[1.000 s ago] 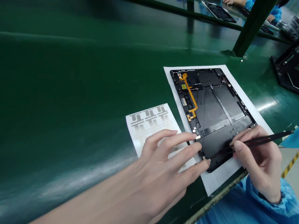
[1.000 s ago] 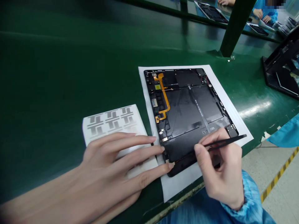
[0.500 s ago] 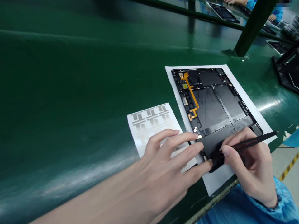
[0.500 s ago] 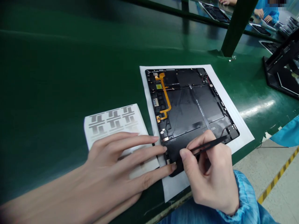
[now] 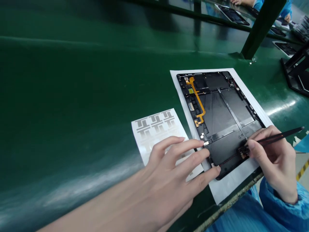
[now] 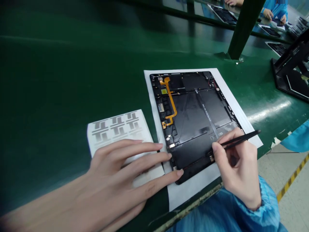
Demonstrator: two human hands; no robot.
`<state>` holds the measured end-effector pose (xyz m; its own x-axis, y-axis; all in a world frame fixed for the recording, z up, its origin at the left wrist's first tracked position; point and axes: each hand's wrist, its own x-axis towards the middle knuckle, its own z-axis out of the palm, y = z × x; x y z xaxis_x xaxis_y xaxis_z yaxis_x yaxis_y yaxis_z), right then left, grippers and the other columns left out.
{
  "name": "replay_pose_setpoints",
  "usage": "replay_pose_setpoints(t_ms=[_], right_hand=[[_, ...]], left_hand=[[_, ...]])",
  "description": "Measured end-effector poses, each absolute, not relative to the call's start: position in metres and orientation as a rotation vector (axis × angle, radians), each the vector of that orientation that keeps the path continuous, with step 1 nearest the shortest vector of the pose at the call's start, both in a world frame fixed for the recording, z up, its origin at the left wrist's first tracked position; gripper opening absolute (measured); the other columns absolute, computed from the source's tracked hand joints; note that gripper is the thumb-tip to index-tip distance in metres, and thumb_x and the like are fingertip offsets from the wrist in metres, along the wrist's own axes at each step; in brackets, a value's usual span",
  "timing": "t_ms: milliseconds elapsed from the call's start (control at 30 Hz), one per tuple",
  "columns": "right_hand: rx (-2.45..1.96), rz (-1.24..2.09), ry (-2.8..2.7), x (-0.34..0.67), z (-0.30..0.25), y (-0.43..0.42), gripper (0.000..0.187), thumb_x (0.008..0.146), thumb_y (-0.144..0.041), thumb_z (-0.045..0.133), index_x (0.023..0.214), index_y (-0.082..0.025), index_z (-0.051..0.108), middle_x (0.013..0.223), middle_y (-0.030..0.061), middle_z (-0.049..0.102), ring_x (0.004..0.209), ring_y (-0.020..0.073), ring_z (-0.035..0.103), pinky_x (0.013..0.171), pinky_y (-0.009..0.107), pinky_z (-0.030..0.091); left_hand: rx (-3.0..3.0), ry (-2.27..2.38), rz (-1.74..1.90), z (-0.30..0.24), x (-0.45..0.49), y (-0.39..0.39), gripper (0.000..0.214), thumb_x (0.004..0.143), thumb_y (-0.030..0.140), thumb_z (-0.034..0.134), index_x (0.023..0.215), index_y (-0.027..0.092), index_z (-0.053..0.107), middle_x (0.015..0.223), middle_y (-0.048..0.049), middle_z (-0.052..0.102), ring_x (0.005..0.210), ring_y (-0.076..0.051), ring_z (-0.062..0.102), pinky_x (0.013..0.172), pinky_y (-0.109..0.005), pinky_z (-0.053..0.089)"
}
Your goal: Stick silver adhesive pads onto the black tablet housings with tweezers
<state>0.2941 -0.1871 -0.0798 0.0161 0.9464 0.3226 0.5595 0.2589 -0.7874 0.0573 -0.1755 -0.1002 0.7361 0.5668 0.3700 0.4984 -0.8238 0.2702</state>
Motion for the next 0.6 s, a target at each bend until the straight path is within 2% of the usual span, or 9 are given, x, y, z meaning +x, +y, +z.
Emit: replay_pose_setpoints(t_ms=[300, 467, 600], right_hand=[[-1.403, 0.559, -1.546, 0.2984, -0.0860, -0.1899, 0.013, 0.090, -0.015, 0.063, 0.078, -0.020, 0.061, 0.069, -0.0019, 0.057, 0.053, 0.0093, 0.054, 0.043, 0.020, 0.041], [-1.389, 0.548, -1.537, 0.2989, -0.0857, -0.1883, 0.014, 0.088, -0.012, 0.062, 0.076, -0.020, 0.060, 0.067, -0.0017, 0.056, 0.053, 0.0094, 0.055, 0.042, 0.019, 0.042], [-1.336, 0.559, -1.512, 0.2971, -0.0879, -0.1880, 0.012, 0.087, -0.013, 0.063, 0.077, -0.019, 0.062, 0.068, -0.0002, 0.059, 0.051, 0.0085, 0.053, 0.039, 0.018, 0.039]], left_hand=[[2.757, 0.872, 0.752, -0.1061, 0.0588, -0.1770, 0.040, 0.088, 0.009, 0.048, 0.120, 0.030, 0.061, 0.115, -0.0029, 0.063, 0.121, -0.026, 0.048, 0.105, -0.043, 0.031], [2.804, 0.836, 0.715, -0.1031, 0.0571, -0.1734, 0.043, 0.084, 0.008, 0.055, 0.122, 0.029, 0.064, 0.118, -0.0039, 0.062, 0.117, -0.028, 0.050, 0.102, -0.044, 0.036], [2.795, 0.815, 0.666, -0.1024, 0.0562, -0.1739, 0.043, 0.086, 0.009, 0.057, 0.123, 0.029, 0.064, 0.118, -0.0043, 0.063, 0.116, -0.029, 0.051, 0.102, -0.044, 0.039]])
